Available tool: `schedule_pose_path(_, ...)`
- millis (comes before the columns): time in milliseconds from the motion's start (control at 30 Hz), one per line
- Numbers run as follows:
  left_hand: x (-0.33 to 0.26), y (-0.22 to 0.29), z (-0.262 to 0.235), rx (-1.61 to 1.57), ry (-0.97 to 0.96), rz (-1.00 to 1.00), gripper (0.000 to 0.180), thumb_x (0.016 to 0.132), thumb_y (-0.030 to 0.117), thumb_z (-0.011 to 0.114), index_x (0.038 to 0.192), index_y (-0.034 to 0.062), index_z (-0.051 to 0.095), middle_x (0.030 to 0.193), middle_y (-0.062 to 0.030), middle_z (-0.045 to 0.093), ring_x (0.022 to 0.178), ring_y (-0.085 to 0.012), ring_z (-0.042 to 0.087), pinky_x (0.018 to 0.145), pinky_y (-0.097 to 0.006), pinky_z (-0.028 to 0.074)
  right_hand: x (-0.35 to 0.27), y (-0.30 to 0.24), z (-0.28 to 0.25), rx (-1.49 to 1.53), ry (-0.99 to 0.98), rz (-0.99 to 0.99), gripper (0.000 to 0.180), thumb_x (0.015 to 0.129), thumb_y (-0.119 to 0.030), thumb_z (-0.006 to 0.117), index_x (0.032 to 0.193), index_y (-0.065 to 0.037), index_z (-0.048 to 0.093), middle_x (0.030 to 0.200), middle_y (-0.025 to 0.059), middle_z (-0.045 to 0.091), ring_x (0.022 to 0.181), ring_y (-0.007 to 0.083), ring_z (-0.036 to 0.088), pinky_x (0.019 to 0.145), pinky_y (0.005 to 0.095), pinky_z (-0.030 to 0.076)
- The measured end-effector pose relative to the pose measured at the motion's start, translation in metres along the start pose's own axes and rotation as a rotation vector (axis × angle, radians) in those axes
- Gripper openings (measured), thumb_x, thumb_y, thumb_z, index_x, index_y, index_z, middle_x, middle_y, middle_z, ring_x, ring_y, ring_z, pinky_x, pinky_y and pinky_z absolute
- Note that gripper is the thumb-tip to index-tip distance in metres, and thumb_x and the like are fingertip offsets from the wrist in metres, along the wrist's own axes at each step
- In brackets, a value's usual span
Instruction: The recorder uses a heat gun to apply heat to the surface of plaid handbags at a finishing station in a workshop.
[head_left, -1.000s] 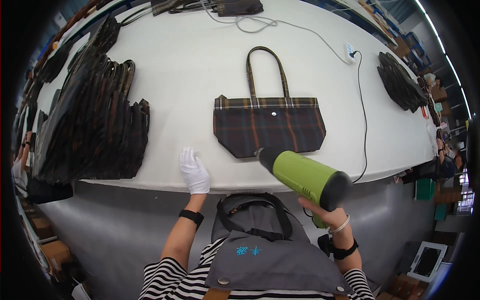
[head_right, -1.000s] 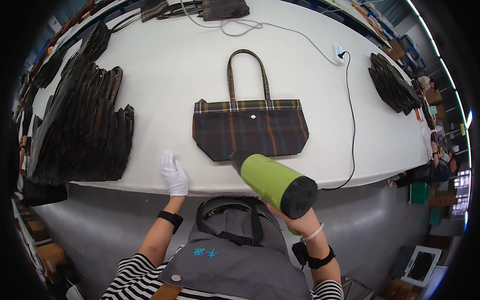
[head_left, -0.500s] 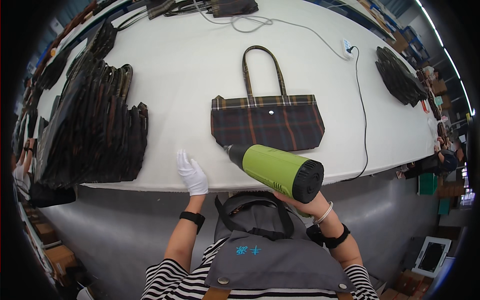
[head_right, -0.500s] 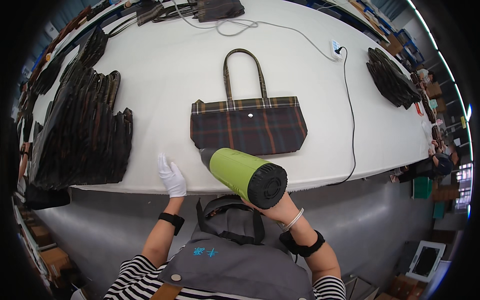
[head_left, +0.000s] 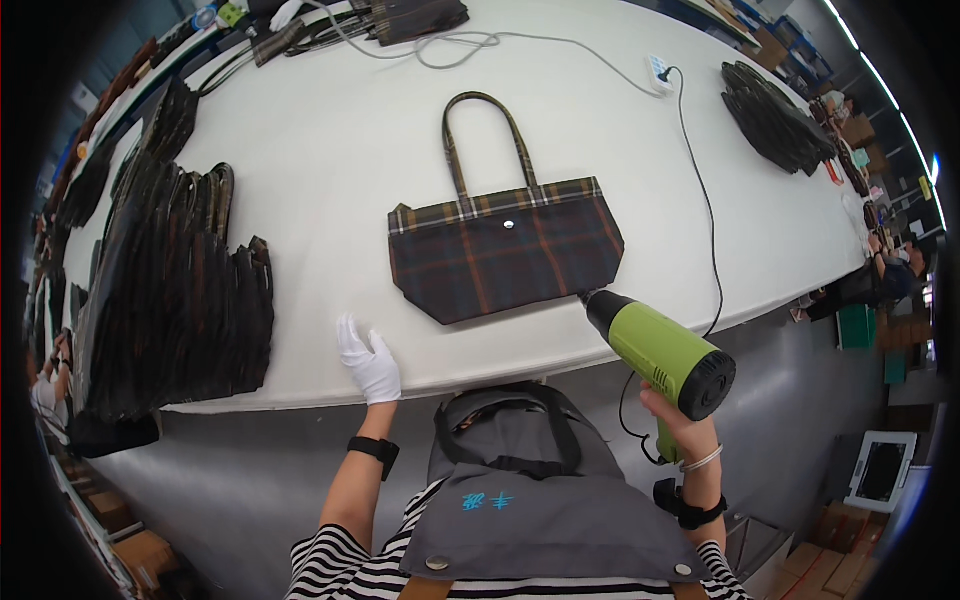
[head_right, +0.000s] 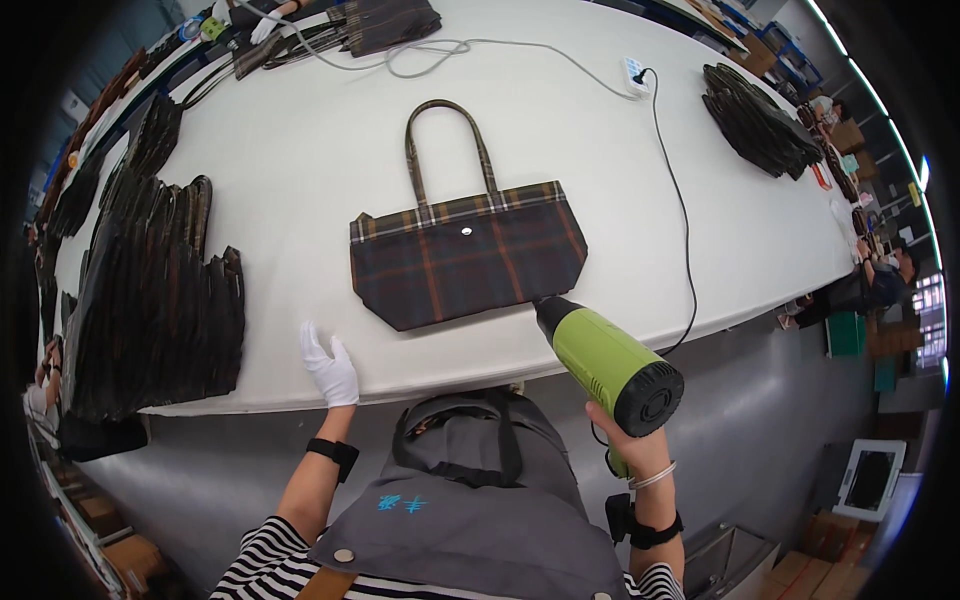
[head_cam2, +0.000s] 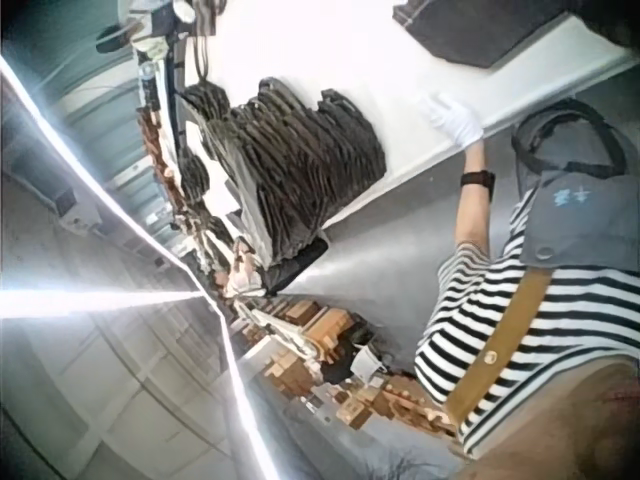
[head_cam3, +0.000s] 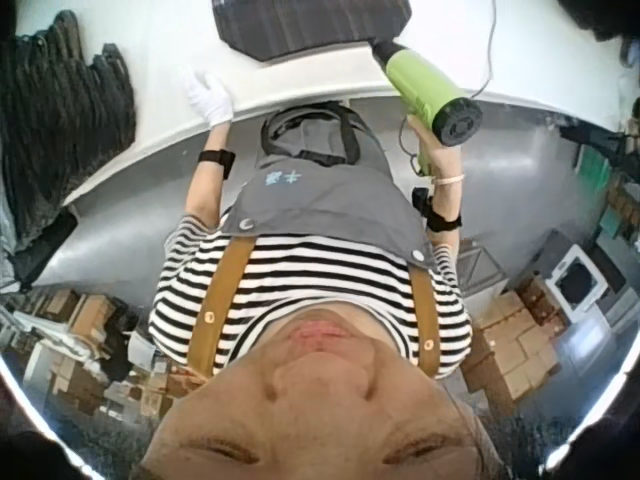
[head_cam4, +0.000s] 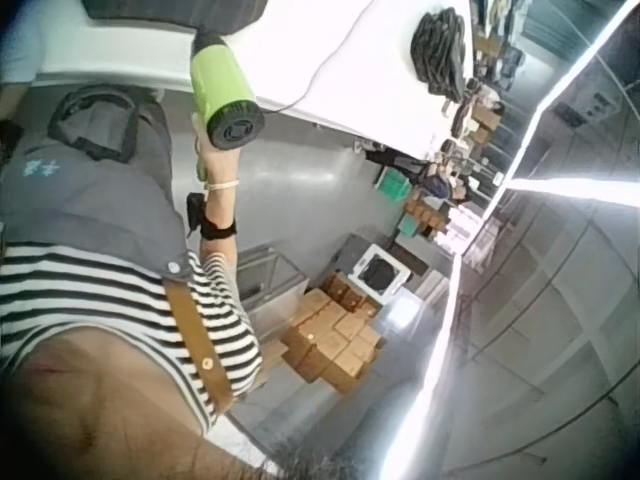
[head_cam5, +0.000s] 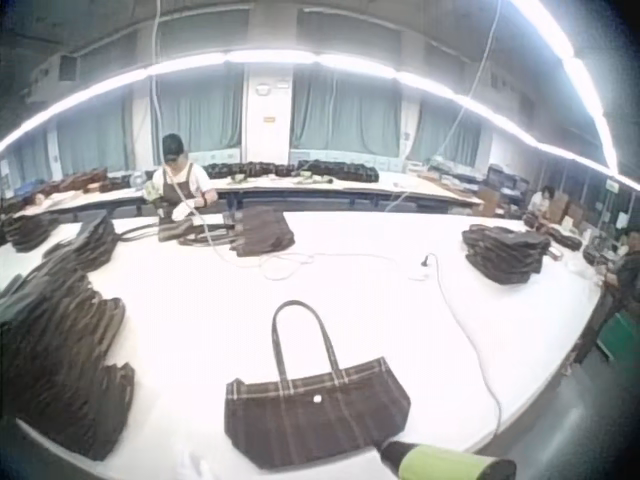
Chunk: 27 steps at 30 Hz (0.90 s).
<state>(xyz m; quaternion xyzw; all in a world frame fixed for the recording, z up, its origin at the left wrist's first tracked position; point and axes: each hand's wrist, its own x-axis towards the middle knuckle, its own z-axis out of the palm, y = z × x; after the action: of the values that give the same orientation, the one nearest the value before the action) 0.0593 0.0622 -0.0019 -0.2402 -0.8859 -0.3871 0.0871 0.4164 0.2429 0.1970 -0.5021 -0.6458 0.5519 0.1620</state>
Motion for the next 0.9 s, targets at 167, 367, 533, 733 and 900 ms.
schedule_pose_path(167,0.006,0.039,0.004,0.055,-0.069,0.281,0.043,0.081,0.012,0.058,0.12,-0.0031,0.049,0.129,-0.0197,0.045,0.127,-0.0341,0.036,0.108,-0.046,0.024,-0.014,0.007,0.001,0.033,0.016,-0.124,0.038,0.075,-0.01,0.074,0.108,-0.001,0.057,0.095,0.0061,0.063,0.082,0.015,0.058,0.072,0.0285,0.047)
schedule_pose_path(367,0.037,0.107,0.016,-0.012,-0.491,0.775,0.037,0.075,0.022,0.068,0.105,0.001,0.06,0.118,-0.0173,0.054,0.122,-0.0344,0.041,0.106,-0.053,0.023,0.011,0.014,-0.006,0.274,0.292,-0.056,0.023,0.073,-0.003,0.069,0.095,-0.003,0.062,0.082,0.0035,0.062,0.067,0.0109,0.058,0.058,0.0245,0.047)
schedule_pose_path(533,0.069,0.11,0.048,0.032,-0.789,0.306,0.027,0.086,0.038,0.053,0.095,0.0175,0.068,0.097,-0.0101,0.065,0.091,-0.0311,0.061,0.072,-0.038,0.051,0.014,0.013,-0.014,0.371,0.475,0.069,0.017,0.074,-0.008,0.066,0.09,-0.004,0.062,0.081,0.0024,0.06,0.067,0.0121,0.058,0.057,0.0239,0.046)
schedule_pose_path(733,0.107,0.132,0.084,-0.061,-1.053,0.085,0.029,0.088,0.032,0.051,0.1,0.0124,0.068,0.103,-0.0101,0.065,0.095,-0.0243,0.06,0.083,-0.034,0.045,0.019,0.042,0.005,0.306,0.262,-0.101,0.025,0.075,-0.005,0.07,0.098,-0.003,0.061,0.09,0.0039,0.063,0.076,0.0118,0.059,0.064,0.0251,0.048)
schedule_pose_path(900,0.101,0.128,0.093,-0.488,-1.103,-0.343,0.03,0.089,0.019,0.048,0.11,0.0065,0.065,0.112,-0.0075,0.063,0.106,-0.0174,0.055,0.094,-0.028,0.038,0.033,0.037,0.009,-0.05,0.114,-0.341,0.03,0.076,-0.007,0.073,0.104,-0.002,0.061,0.095,0.0042,0.064,0.085,0.0127,0.059,0.073,0.0279,0.049)
